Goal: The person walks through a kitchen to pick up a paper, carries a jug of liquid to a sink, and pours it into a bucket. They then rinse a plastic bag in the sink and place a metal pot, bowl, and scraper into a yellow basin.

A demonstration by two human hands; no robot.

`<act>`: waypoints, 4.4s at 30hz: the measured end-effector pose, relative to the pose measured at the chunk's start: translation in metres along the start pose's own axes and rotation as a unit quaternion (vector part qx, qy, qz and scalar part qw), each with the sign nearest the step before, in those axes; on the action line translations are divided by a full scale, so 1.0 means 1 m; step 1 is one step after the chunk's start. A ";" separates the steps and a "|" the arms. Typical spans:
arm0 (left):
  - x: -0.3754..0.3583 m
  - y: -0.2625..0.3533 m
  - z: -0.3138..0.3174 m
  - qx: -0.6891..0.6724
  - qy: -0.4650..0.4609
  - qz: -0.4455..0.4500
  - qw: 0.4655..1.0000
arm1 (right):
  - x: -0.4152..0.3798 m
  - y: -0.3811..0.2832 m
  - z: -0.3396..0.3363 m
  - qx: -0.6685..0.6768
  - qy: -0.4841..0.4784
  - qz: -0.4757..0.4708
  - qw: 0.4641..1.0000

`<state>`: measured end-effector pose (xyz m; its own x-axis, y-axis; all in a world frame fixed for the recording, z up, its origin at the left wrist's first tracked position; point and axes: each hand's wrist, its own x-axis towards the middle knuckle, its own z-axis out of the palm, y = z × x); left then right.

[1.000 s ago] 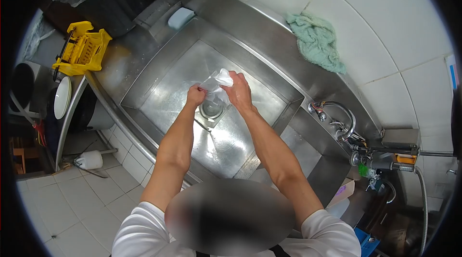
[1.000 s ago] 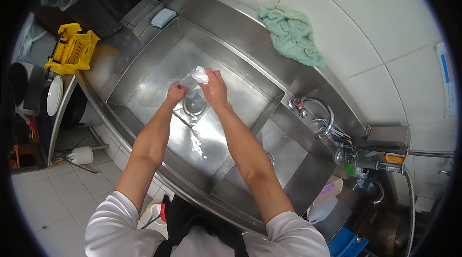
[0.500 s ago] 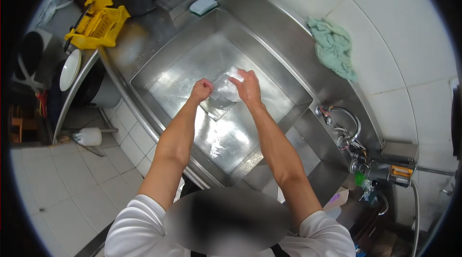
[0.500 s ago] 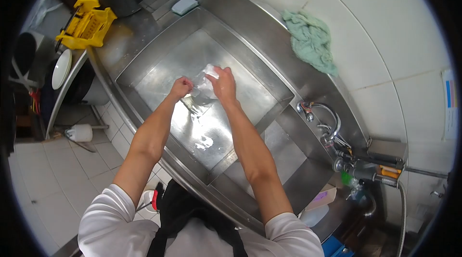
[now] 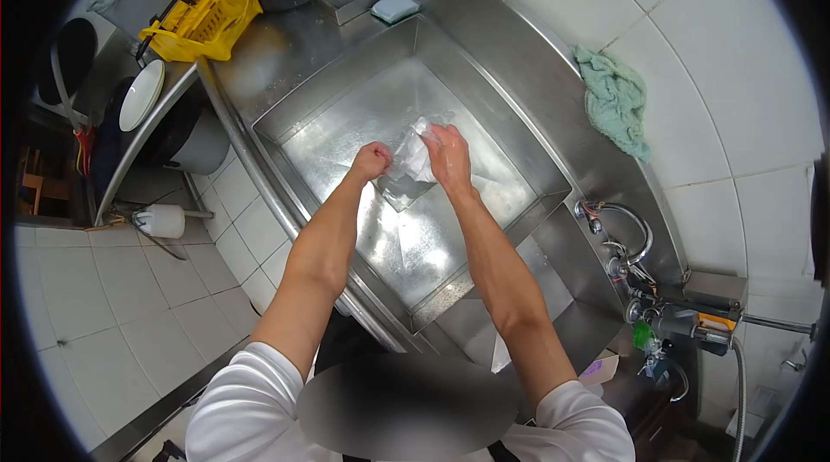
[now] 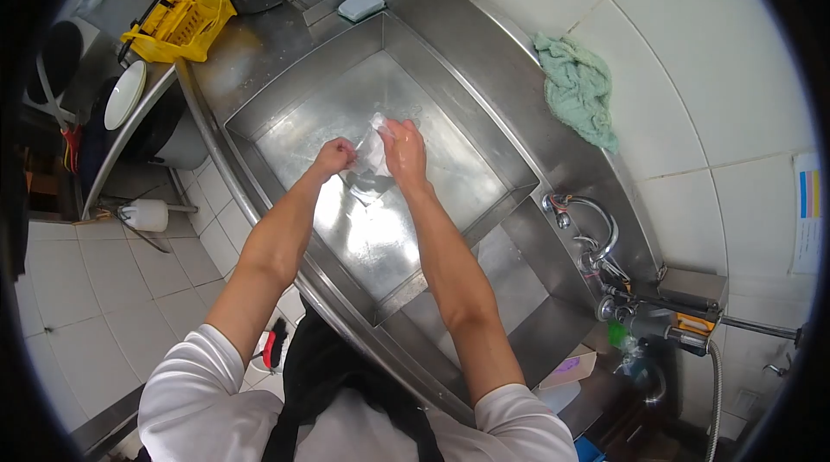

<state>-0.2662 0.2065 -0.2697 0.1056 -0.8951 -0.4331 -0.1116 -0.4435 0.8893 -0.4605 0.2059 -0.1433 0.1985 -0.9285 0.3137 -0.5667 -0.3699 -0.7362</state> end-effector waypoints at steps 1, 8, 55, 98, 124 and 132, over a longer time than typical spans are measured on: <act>-0.002 0.001 0.002 -0.020 -0.004 -0.003 1.000 | 0.000 0.000 0.000 0.002 0.014 -0.003 1.000; -0.005 0.006 0.011 -0.018 -0.029 0.012 0.999 | -0.001 -0.008 -0.012 -0.002 0.021 0.021 1.000; -0.082 0.169 0.056 0.505 -0.199 0.435 0.718 | -0.068 0.024 -0.052 0.024 -0.021 0.243 0.969; -0.657 -0.110 0.279 0.110 -0.464 0.541 0.693 | -1.033 -0.330 -0.079 -0.117 0.675 0.601 0.413; -0.959 -0.479 0.676 0.186 -0.474 -0.107 0.854 | -1.268 0.031 -0.362 0.241 0.463 0.442 0.729; -0.924 -0.529 0.740 0.090 -0.530 0.066 0.841 | -1.500 0.365 -0.435 0.629 0.747 0.116 0.181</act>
<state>-1.0363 1.2345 -0.4483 -0.8484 -0.4330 -0.3045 -0.2104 -0.2520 0.9446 -1.3127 1.4770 -0.6219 -0.6851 -0.2262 -0.6924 0.3956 -0.9137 -0.0930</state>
